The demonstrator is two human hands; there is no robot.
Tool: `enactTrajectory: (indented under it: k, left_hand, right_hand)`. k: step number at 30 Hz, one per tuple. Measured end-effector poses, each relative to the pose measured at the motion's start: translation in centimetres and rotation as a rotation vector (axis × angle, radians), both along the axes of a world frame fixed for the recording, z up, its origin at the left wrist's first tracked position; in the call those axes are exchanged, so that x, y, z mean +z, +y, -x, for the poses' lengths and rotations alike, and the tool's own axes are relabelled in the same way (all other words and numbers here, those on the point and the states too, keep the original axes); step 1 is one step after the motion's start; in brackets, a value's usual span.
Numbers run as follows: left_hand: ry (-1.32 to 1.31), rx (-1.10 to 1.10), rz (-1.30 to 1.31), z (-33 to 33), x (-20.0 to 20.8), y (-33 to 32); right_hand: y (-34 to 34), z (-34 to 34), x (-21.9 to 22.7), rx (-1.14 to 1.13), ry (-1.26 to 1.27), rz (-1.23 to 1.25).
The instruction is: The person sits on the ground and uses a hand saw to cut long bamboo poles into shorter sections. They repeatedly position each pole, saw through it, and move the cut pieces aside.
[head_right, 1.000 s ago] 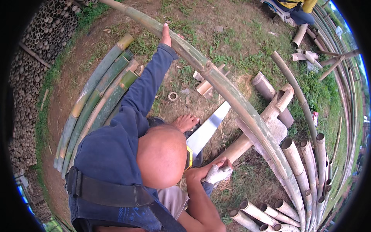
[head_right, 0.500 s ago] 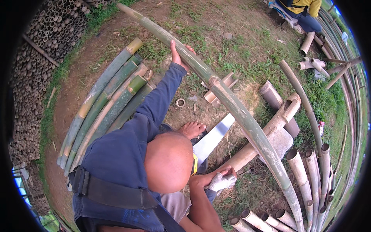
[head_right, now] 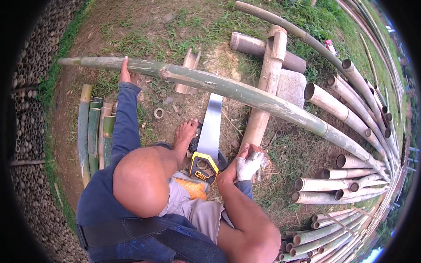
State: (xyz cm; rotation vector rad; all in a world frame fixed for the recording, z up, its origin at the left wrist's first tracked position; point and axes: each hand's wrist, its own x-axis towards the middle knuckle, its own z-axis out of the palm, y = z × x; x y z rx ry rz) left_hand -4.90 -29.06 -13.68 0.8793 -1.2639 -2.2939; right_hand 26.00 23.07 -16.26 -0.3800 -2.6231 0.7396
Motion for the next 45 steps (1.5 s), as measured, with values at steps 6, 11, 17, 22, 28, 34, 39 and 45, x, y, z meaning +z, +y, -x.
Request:
enactTrajectory:
  k: [6,11,17,22,28,34,39,45]
  left_hand:
    - [-0.116,0.013,0.061,-0.9,1.9,1.5]
    - [-0.098,-0.003,0.049,-0.7,1.8,3.6]
    - [0.051,-0.002,-0.005,-2.0,2.0,5.0]
    - [0.072,-0.152,0.057,-6.0,0.6,10.7]
    - [0.267,-0.744,1.171,-10.7,-3.1,25.0]
    - [0.359,-1.29,1.711,-5.1,-4.4,34.0]
    - [0.524,-1.408,1.727,-5.5,-0.4,34.0]
    - [0.199,-1.683,1.542,-11.5,5.7,18.5]
  right_hand:
    - [-0.4,0.2,1.3,-0.057,-0.062,0.272]
    - [-0.4,0.4,1.9,-0.148,-0.019,0.143]
    - [0.3,0.2,2.1,-0.144,-0.03,0.081]
    - [0.3,-0.3,1.5,-0.139,-0.035,0.083]
    - [0.4,-0.1,1.3,-0.128,-0.024,0.075]
    - [0.4,-0.6,1.7,-0.146,-0.012,0.125]
    - [2.1,0.7,1.8,-0.357,-0.082,0.533]
    - [13.0,4.9,3.0,-0.329,0.569,1.936]
